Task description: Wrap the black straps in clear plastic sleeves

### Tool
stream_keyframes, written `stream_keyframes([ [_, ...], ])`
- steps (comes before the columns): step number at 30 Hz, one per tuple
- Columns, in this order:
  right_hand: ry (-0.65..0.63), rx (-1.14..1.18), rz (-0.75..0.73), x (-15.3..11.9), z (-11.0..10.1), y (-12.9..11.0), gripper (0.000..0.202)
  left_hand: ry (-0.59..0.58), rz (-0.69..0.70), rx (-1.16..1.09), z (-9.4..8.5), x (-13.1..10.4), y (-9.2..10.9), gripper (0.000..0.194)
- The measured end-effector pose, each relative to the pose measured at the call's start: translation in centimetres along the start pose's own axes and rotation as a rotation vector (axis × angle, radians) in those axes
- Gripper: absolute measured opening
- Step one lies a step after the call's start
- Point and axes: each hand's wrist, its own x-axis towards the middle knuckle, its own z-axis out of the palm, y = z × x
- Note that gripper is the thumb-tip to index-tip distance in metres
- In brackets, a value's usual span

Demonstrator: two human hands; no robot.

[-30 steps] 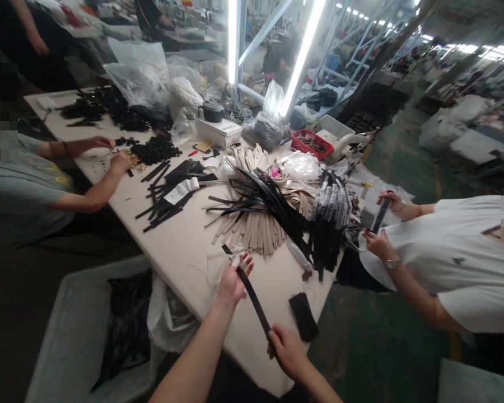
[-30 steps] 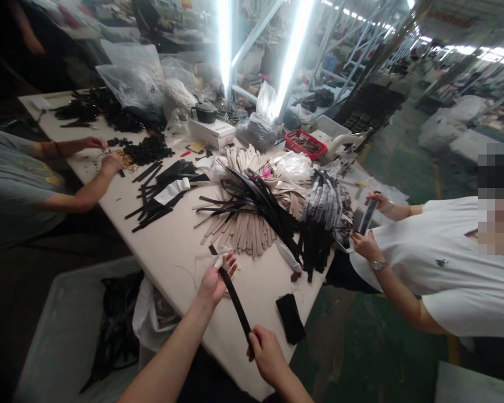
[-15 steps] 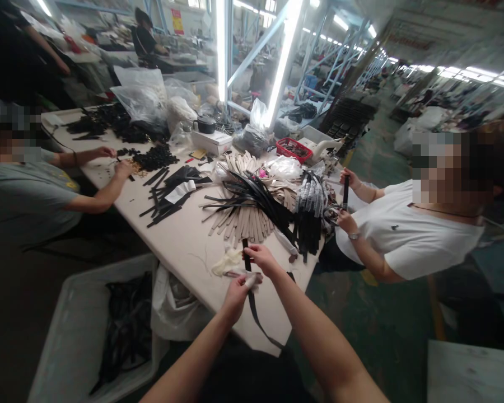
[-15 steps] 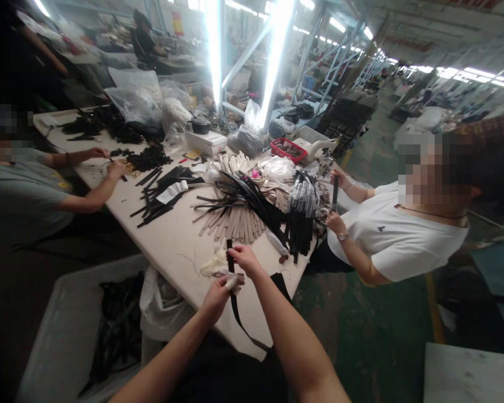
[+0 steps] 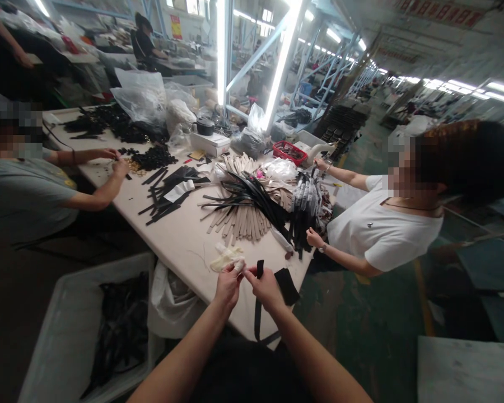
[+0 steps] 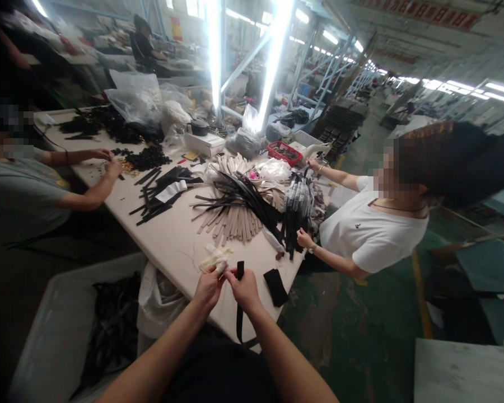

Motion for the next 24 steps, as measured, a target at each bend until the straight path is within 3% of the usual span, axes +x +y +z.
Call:
stream_keyframes([
  [3,0.046,0.030,0.009,0.3,-0.1,0.0,0.032,-0.038,-0.038,-0.022,0.2,-0.7,0.1,0.027],
  [7,0.040,0.079,0.116,0.5,-0.7,0.4,0.038,-0.205,-0.215,0.089,-0.5,-1.7,0.4,0.030],
  [9,0.015,0.101,0.145,0.5,-0.7,0.4,0.040,-0.231,-0.192,0.176,-1.0,-1.9,0.4,0.028],
  [13,-0.105,0.216,0.251,-0.2,-0.5,-0.2,0.042,-0.091,-0.121,0.121,-1.5,-1.2,0.4,0.025],
  [17,-0.239,0.319,0.282,-1.6,-0.5,-0.4,0.034,0.050,-0.157,0.004,-1.0,-0.1,0.7,0.024],
  [24,-0.209,0.168,0.208,-1.6,0.5,0.0,0.028,-0.007,-0.160,0.014,0.4,-0.3,1.0,0.030],
])
